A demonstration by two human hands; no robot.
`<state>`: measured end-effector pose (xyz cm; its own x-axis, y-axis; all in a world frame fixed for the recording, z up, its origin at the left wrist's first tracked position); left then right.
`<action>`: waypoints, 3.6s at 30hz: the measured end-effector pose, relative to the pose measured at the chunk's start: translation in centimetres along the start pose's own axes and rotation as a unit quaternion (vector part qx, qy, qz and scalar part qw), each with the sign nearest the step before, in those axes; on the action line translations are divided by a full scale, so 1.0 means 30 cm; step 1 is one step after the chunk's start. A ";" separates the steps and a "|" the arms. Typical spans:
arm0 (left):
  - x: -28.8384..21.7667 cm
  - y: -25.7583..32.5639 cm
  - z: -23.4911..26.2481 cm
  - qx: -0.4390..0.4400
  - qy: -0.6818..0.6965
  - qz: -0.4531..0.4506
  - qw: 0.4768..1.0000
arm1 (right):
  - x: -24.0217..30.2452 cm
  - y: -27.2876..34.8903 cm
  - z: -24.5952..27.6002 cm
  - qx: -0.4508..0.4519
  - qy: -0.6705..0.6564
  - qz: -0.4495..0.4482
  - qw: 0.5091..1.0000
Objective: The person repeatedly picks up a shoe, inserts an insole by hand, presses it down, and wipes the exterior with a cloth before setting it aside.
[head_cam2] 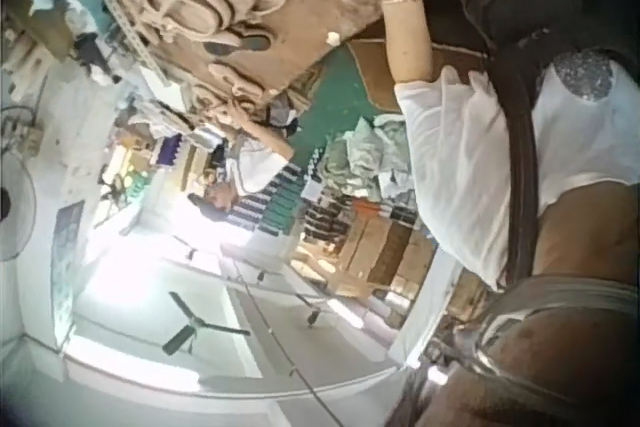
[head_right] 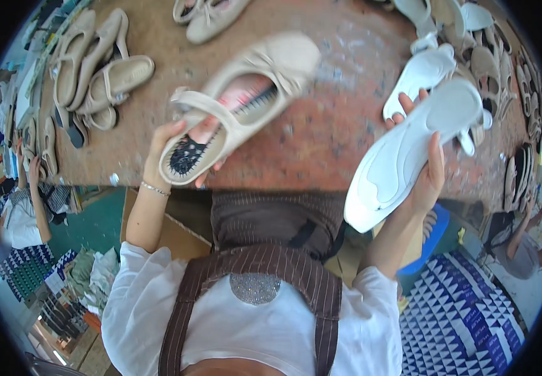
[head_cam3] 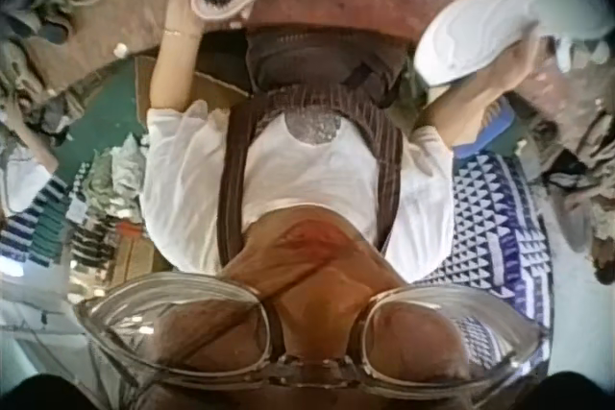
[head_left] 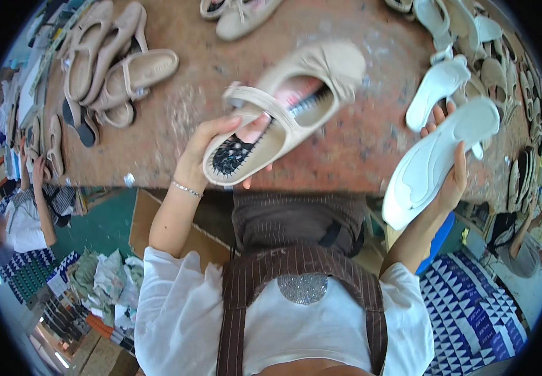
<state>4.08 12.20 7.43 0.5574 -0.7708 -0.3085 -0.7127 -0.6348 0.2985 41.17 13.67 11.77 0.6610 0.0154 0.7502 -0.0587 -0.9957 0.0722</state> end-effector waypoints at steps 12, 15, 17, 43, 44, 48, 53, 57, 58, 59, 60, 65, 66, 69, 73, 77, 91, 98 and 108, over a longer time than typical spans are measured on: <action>0.209 0.191 0.107 -0.548 -0.740 -0.179 0.347 | -0.263 0.153 -0.196 0.279 0.729 0.194 0.594; 0.240 0.148 0.148 -0.553 -0.676 -0.243 0.423 | -0.397 0.148 -0.218 0.324 0.653 0.212 0.651; 0.237 0.125 0.144 -0.562 -0.652 -0.242 0.448 | -0.484 0.132 -0.227 0.327 0.631 0.193 0.676; 0.159 0.083 0.260 -0.556 -0.407 -0.302 0.659 | -0.719 0.048 -0.355 0.591 0.585 0.001 0.555; 0.156 0.086 0.263 -0.565 -0.442 -0.297 0.630 | -0.715 0.055 -0.363 0.588 0.588 0.001 0.555; 0.150 0.087 0.277 -0.575 -0.509 -0.284 0.573 | -0.671 0.110 -0.400 0.495 0.672 0.115 0.539; 0.125 0.081 0.243 -0.567 -0.569 -0.276 0.528 | -0.624 0.120 -0.385 0.407 0.714 0.147 0.550; 0.215 0.075 0.170 -0.538 -0.625 -0.201 0.529 | -0.513 0.025 -0.294 0.154 0.611 0.046 0.775; 0.265 0.068 0.149 -0.505 -0.654 -0.202 0.526 | -0.475 -0.005 -0.313 0.093 0.718 0.203 0.659; 0.302 0.040 0.104 -0.479 -0.693 -0.186 0.506 | -0.449 -0.047 -0.308 0.021 0.793 0.345 0.502; 0.333 0.022 0.057 -0.458 -0.743 -0.167 0.458 | -0.434 -0.100 -0.276 -0.005 0.809 0.338 0.480; 0.442 -0.044 -0.075 -0.362 -0.813 -0.256 0.379 | -0.362 -0.093 -0.285 0.101 0.538 0.030 0.836; 0.461 -0.058 -0.079 -0.311 -0.825 -0.290 0.372 | -0.363 -0.013 -0.292 0.146 0.577 0.042 0.803; 0.501 -0.079 -0.042 -0.257 -0.890 -0.175 0.335 | -0.430 0.204 -0.308 0.241 0.654 0.099 0.710; 0.527 -0.093 0.006 -0.248 -0.893 -0.151 0.342 | -0.555 0.205 -0.261 0.193 0.708 0.169 0.658; 0.543 -0.112 0.012 -0.251 -0.923 -0.135 0.259 | -0.623 0.019 -0.271 0.154 0.777 0.177 0.585; 0.530 -0.145 -0.029 -0.257 -0.914 -0.146 0.278 | -0.569 -0.033 -0.307 0.197 0.766 0.094 0.604; 0.526 -0.154 -0.028 -0.257 -0.909 -0.173 0.278 | -0.597 -0.030 -0.306 0.154 0.811 0.093 0.557; 0.490 -0.167 -0.051 -0.290 -0.858 -0.239 0.350 | -0.659 -0.099 -0.214 0.213 0.811 0.125 0.530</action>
<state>16.50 3.97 2.77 -0.8777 0.2818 -0.3875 -0.2287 -0.9571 -0.1780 23.47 16.90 0.93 -0.8608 -0.4079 0.3045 0.4102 -0.9101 -0.0595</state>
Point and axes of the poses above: each hand's wrist, its own y-axis away from the middle knuckle, its own z-axis out of the back of the hand, x = y × z, the point moved 3 cm from there along -y, towards the middle knuckle, and after that the axes turned 9 degrees about -y, right-handed, at the moved point
